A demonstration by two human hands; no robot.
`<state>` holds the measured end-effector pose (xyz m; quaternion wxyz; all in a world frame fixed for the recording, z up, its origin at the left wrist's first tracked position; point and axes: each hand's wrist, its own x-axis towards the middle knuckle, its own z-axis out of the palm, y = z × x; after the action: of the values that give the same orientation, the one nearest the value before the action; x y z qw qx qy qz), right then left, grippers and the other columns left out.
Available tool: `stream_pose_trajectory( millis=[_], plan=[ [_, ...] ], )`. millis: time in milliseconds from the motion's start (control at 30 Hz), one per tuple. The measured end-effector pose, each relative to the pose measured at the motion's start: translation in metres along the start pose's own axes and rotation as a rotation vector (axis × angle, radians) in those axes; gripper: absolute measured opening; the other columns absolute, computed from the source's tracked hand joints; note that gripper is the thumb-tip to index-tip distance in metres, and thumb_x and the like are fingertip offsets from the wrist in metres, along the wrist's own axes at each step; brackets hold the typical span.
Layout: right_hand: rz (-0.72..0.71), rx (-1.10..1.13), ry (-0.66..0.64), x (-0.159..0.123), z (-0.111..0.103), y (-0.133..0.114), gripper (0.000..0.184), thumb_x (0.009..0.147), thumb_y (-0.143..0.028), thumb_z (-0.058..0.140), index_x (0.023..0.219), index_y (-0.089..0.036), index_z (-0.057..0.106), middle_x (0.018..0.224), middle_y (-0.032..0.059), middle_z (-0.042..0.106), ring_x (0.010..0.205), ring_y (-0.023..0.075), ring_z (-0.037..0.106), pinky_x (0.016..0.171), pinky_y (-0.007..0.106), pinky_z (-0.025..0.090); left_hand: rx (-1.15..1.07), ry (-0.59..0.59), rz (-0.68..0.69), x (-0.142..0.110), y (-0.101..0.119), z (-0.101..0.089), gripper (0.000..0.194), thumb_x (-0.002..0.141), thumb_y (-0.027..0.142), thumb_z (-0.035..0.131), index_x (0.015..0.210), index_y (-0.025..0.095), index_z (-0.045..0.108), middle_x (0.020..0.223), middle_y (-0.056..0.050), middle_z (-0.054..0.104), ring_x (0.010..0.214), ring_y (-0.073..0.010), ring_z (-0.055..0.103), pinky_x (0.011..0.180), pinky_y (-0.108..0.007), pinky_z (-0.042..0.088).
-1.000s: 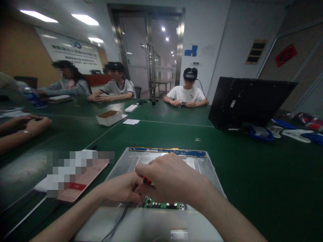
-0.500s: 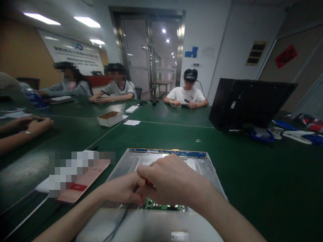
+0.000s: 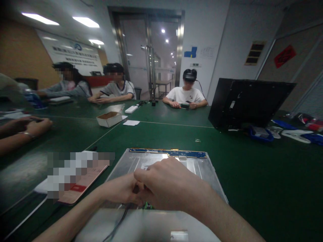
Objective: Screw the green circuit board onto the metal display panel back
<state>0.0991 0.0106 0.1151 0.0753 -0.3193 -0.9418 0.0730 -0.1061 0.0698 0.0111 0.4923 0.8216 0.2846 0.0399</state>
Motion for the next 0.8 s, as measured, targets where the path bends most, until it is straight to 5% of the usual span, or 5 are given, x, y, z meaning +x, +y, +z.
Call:
stream_pose_trajectory(
  millis=[800],
  plan=[
    [-0.020,-0.017,0.015,-0.0006,0.0000,-0.0032,0.009,0.083,-0.021,0.054,0.089,-0.020,0.049,0.081,-0.0011,0.060,0.059,0.0116,0.043,0.048,0.025,0.022,0.025,0.002,-0.056,-0.0013,0.0014,-0.0011,0.009,0.066,0.015,0.072,0.075,0.016,0.072,0.067,0.002,0.065,0.062,-0.0141,0.058,0.057,-0.021,0.042]
  ],
)
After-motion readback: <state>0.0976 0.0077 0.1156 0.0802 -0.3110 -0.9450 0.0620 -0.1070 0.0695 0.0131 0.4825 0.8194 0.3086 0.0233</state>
